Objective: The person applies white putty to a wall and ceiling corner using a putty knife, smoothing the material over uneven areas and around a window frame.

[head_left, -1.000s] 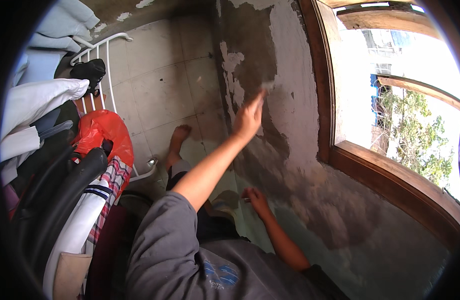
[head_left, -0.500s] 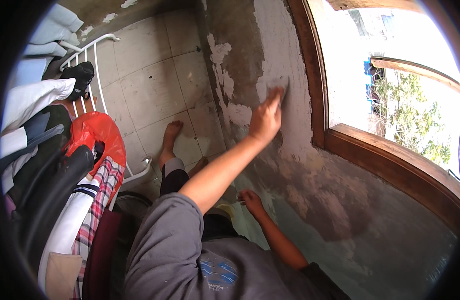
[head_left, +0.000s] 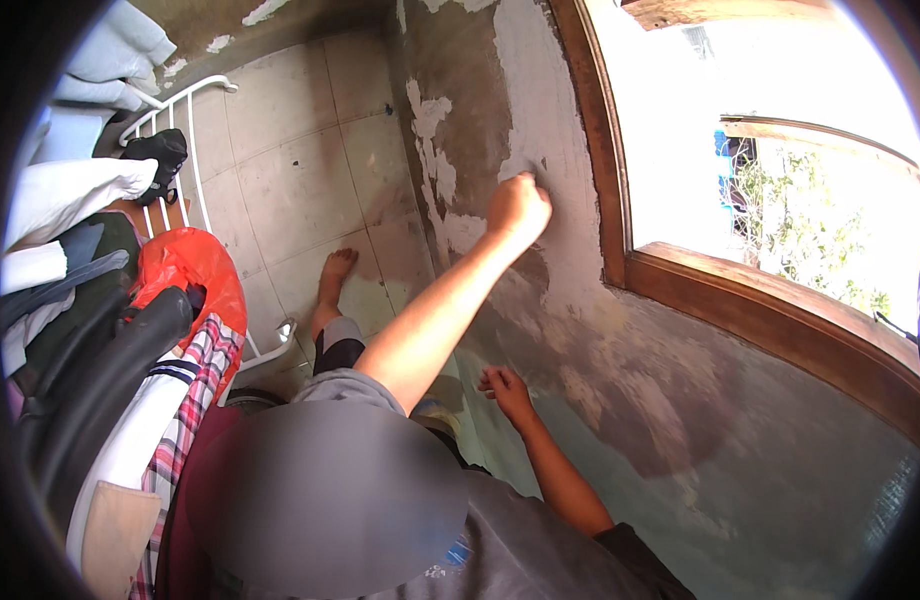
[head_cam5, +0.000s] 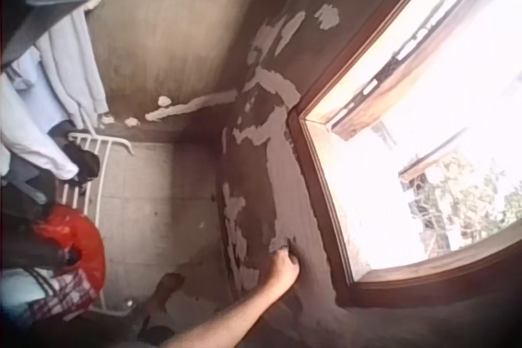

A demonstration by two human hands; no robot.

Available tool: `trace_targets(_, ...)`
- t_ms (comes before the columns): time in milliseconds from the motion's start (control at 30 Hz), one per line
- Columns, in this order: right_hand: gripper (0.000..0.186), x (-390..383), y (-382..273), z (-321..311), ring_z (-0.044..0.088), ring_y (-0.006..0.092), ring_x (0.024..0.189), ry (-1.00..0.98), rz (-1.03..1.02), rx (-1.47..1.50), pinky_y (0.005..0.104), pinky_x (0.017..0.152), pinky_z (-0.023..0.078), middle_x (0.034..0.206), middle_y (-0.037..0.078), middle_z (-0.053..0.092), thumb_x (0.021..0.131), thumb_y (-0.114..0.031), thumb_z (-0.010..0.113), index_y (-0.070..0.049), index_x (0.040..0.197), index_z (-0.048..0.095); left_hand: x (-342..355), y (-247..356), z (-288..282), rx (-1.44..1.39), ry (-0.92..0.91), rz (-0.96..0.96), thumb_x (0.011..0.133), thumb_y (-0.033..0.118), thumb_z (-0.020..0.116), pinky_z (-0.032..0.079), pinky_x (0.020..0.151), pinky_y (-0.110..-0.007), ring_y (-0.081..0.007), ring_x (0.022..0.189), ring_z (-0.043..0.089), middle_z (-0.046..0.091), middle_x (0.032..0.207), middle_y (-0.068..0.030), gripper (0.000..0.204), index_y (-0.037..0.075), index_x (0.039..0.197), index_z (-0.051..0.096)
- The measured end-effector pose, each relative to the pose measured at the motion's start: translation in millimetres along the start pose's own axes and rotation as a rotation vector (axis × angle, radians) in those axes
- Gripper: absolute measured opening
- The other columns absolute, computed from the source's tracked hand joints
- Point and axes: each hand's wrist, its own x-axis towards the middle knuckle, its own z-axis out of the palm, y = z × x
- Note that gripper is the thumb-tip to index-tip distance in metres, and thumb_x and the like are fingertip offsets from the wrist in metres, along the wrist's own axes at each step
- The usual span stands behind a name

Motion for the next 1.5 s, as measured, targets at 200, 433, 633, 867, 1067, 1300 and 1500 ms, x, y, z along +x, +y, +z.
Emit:
trace_targets(200,0.034,-2.4,19.8,10.8,0.065,0.017,0.089,-0.02,0.011,0.003,0.03,0.074,0.05,0.099,0.008,0.065,0.098,-0.031,0.05,-0.002,0.111,0.059,-21.6,62.5,-56.2,-0.217,-0.117,0.152,0.084,0.012,0.05,0.052,0.063,-0.042,-0.0336,0.065,0.065,0.064,0.069,-0.0214,0.019,-0.004,0.084,0.061)
trace_targets(433,0.034,1.7,14.8,11.1,0.065,0.0165,0.089,-0.028,-0.036,0.011,0.0292,0.075,0.05,0.1,0.009,0.065,0.098,-0.031,0.05,-0.003,0.112,0.06,52.4,-20.2,-57.0,0.072,0.045,-0.224,0.081,0.015,0.054,0.055,0.071,-0.042,-0.0374,0.081,0.068,0.067,0.082,-0.0236,0.025,-0.008,0.086,0.064)
trace_targets(633,0.034,-4.4,3.7,-1.4,0.065,0.0171,0.089,0.014,0.009,0.001,0.0295,0.075,0.051,0.1,0.009,0.065,0.097,-0.032,0.051,-0.003,0.112,0.06,62.6,38.8,-32.5,0.036,-0.136,-0.165,0.081,0.014,0.055,0.054,0.073,-0.04,-0.0331,0.086,0.068,0.067,0.088,-0.0237,0.022,-0.003,0.088,0.066)
trace_targets(867,0.034,7.9,-18.3,5.6,0.065,0.0175,0.089,0.008,0.039,0.049,0.0299,0.074,0.051,0.099,0.009,0.066,0.097,-0.032,0.052,-0.002,0.111,0.06,74.7,61.4,-99.0,-0.105,-0.196,0.251,0.081,0.011,0.053,0.048,0.057,-0.038,-0.0246,0.061,0.063,0.063,0.066,-0.0163,0.016,-0.002,0.073,0.057)
trace_targets(1067,0.036,16.6,-56.6,9.5,0.065,0.0172,0.088,0.047,0.019,-0.018,0.03,0.075,0.051,0.098,0.008,0.066,0.097,-0.033,0.052,-0.001,0.11,0.06,150.9,8.4,-80.6,0.097,-0.05,-0.241,0.082,0.017,0.053,0.053,0.08,-0.043,-0.038,0.095,0.065,0.065,0.099,-0.0264,0.03,-0.005,0.099,0.065)
trace_targets(1300,0.038,18.4,-55.4,10.9,0.065,0.018,0.086,0.077,0.013,-0.071,0.0313,0.075,0.051,0.094,0.009,0.066,0.096,-0.036,0.052,0.0,0.107,0.06,123.8,76.8,-93.2,-0.051,-0.169,0.036,0.082,0.016,0.052,0.053,0.075,-0.044,-0.039,0.083,0.066,0.066,0.084,-0.025,0.024,-0.005,0.085,0.063)
trace_targets(1500,0.038,25.4,-54.7,29.0,0.065,0.0168,0.085,0.039,-0.001,-0.065,0.0311,0.075,0.051,0.093,0.008,0.066,0.096,-0.036,0.052,0.0,0.106,0.061,167.6,40.1,-118.2,0.003,-0.108,-0.072,0.08,0.019,0.054,0.053,0.078,-0.044,-0.0394,0.09,0.065,0.066,0.091,-0.0265,0.031,-0.007,0.093,0.063)
